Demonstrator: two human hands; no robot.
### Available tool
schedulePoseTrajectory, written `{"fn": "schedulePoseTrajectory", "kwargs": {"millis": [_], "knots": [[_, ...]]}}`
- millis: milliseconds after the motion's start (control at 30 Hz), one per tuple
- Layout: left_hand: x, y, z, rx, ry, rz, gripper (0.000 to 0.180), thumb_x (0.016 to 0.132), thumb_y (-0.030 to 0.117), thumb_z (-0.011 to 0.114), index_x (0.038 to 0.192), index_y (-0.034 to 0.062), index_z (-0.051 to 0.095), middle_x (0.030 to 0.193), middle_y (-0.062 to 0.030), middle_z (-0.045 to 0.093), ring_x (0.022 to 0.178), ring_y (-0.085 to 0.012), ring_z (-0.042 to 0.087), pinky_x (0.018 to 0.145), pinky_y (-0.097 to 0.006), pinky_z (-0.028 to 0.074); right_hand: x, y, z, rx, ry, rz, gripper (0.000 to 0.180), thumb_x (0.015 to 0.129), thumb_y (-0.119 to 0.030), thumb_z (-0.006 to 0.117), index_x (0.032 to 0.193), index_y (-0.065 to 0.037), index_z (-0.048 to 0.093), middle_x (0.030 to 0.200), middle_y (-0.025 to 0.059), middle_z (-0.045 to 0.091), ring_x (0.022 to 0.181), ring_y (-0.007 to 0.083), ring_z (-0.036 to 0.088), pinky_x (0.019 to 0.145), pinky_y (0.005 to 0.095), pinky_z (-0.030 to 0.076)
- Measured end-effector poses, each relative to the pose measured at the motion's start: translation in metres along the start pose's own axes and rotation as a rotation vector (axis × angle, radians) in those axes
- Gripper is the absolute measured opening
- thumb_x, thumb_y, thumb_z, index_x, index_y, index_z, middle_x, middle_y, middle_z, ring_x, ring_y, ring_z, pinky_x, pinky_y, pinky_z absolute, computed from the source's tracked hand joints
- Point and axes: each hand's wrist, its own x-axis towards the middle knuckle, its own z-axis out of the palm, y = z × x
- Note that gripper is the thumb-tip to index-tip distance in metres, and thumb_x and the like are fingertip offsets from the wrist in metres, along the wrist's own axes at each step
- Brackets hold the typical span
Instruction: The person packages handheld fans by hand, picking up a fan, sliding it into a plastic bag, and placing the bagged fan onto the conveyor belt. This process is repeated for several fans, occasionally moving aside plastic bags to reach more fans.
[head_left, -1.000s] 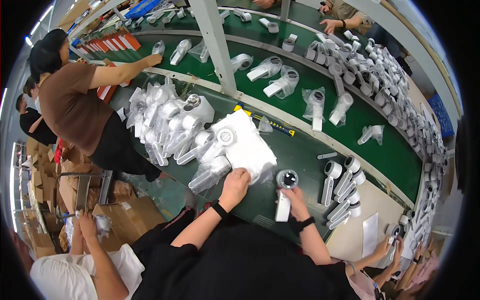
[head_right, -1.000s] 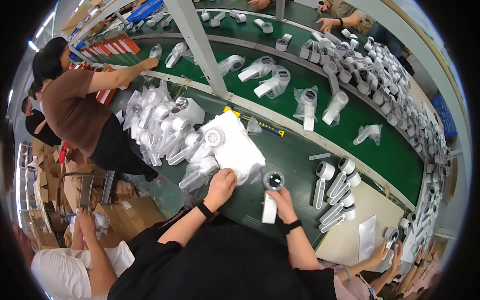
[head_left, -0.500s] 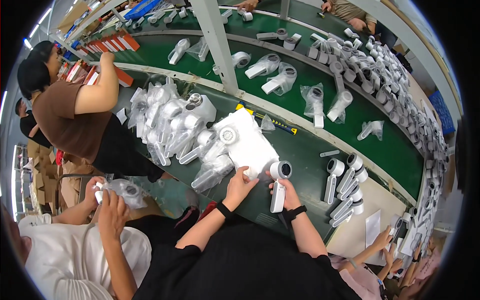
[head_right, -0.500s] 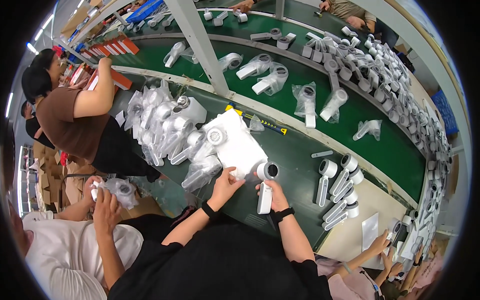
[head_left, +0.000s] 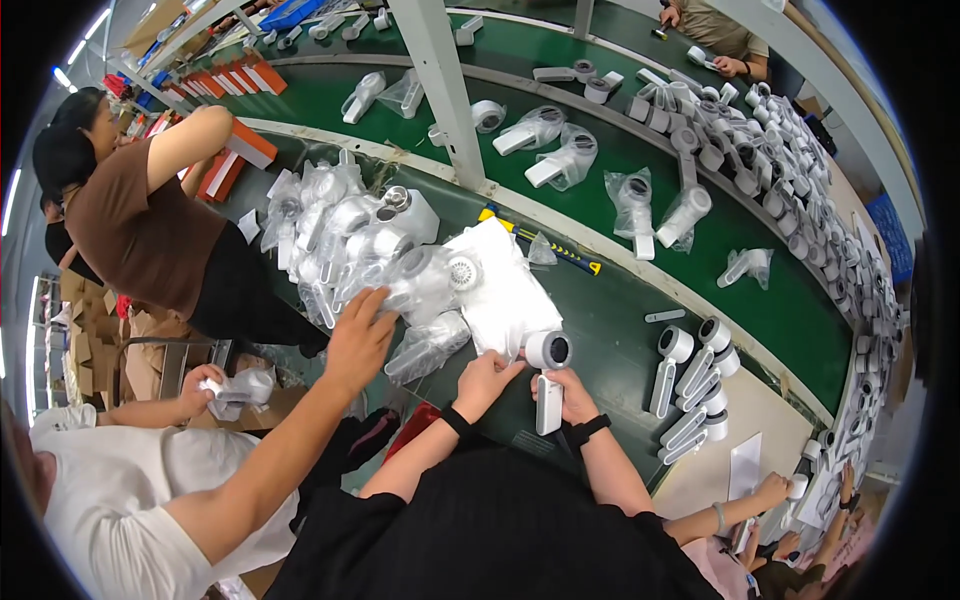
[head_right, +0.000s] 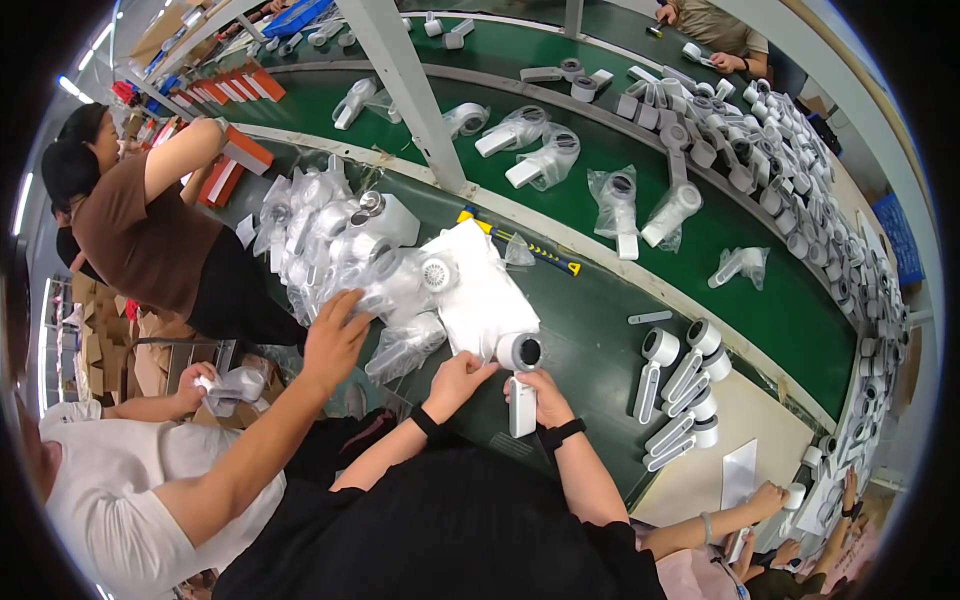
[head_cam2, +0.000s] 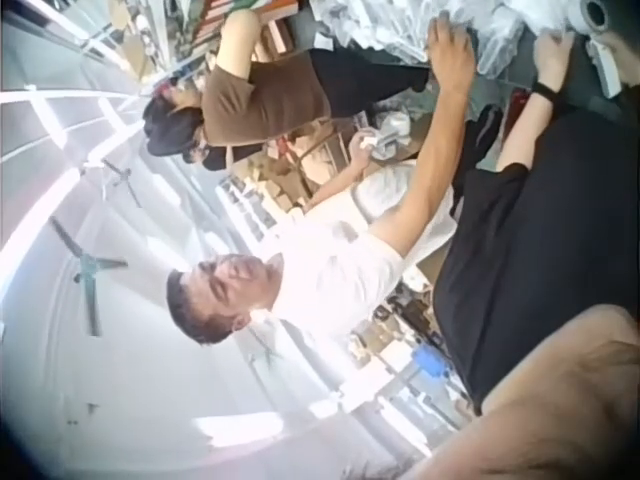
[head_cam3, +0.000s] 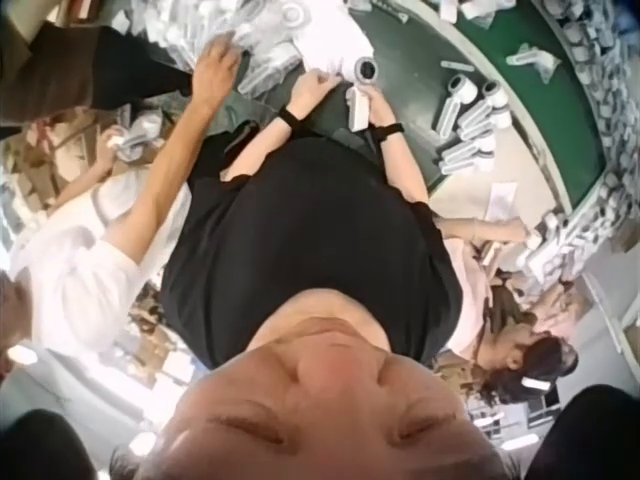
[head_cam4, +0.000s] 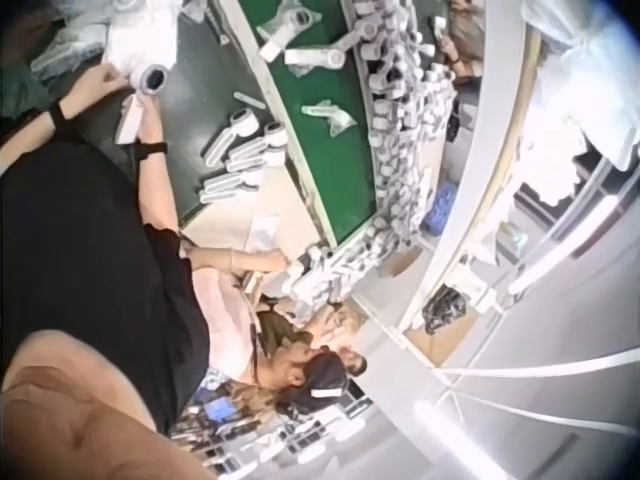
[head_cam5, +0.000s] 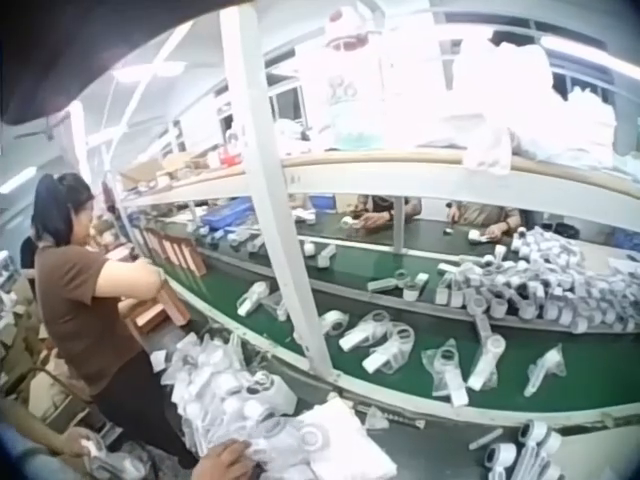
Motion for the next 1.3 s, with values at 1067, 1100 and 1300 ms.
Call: {"fn": "schedulePoseTrajectory", "kwargs": {"millis": [1067, 1100, 1300], "knots": [[0.028, -0.005, 0.000, -0.245, 0.064, 0.148, 0.050, 0.068, -0.003, 0.072, 0.114, 0.0028, 0.050, 0.074, -0.0105, 0.060, 0.066, -0.0202, 0.060, 0.063, -0.032, 0.049, 0.025, -0.040, 0.010, -0.155, -0.062, 0.164, 0.028, 0.080, -0.009, 0.062, 0.105, 0.003, 0.054, 0.083, 0.0117, 0.064, 0.070, 0.0199, 0.066, 0.064, 0.0312, 0.055], [0.027, -0.009, -0.003, -0.346, 0.004, 0.106, 0.050, 0.069, -0.002, 0.073, 0.114, 0.0023, 0.051, 0.074, -0.0090, 0.062, 0.065, -0.0163, 0.060, 0.062, -0.030, 0.049, 0.026, -0.040, 0.008, -0.155, -0.065, 0.168, 0.028, 0.080, -0.009, 0.062, 0.105, 0.003, 0.054, 0.083, 0.0117, 0.064, 0.070, 0.0199, 0.066, 0.064, 0.0312, 0.055], [0.034, -0.027, -0.016, -0.280, -0.022, 0.039, 0.018, 0.074, 0.010, 0.075, 0.086, -0.0011, 0.068, 0.066, -0.0057, 0.064, 0.060, -0.0110, 0.058, 0.058, -0.025, 0.047, 0.023, -0.040, 0.011, -0.149, 0.040, 0.088, 0.023, 0.083, -0.008, 0.058, 0.102, 0.004, 0.053, 0.078, 0.0147, 0.064, 0.069, 0.0218, 0.066, 0.063, 0.0314, 0.055]]}}
